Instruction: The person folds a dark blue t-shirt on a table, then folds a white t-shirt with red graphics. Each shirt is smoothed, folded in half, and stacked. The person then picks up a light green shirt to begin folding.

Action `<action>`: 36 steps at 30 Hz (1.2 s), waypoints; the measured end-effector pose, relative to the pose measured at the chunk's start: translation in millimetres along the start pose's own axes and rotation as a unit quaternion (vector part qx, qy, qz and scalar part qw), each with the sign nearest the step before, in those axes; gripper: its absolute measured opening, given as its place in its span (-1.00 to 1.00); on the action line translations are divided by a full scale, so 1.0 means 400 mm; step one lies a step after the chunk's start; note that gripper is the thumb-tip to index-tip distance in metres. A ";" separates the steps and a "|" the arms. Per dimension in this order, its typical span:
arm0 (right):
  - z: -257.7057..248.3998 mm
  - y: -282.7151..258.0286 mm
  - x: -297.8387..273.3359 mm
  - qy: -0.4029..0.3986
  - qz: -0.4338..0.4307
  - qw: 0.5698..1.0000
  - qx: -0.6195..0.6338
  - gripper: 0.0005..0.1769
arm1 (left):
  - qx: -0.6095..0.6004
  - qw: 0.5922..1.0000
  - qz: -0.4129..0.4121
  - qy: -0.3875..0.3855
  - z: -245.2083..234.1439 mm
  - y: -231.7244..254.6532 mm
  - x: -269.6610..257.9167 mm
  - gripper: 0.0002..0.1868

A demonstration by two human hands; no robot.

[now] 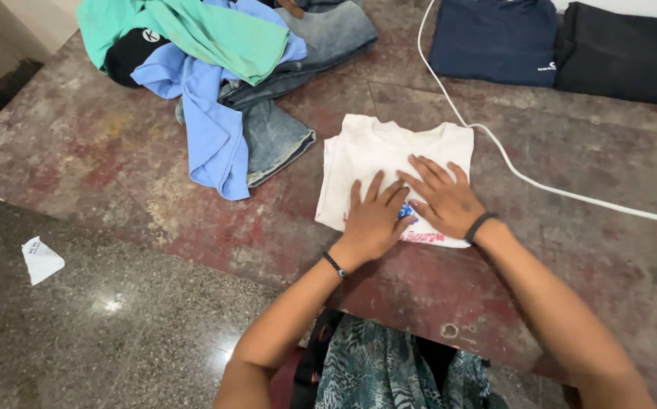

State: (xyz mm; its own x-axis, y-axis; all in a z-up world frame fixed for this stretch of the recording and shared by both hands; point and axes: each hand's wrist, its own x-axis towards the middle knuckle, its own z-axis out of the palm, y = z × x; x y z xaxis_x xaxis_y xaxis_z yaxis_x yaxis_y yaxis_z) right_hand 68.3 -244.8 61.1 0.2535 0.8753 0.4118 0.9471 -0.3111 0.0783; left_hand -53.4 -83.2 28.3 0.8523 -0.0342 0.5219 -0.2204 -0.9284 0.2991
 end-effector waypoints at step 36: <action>-0.108 0.443 -0.431 0.168 0.392 0.483 0.765 -0.34 | -0.844 0.427 -0.299 -0.125 0.188 0.079 0.171 -0.52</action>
State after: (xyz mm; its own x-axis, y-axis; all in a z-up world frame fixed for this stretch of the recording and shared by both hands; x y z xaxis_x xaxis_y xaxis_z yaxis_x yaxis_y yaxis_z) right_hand 183.8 -466.8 43.2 0.8488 0.5217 -0.0862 -0.3127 0.3637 -0.8775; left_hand 33.6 -142.6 13.2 0.9731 -0.2117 -0.0906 0.2244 0.7835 0.5795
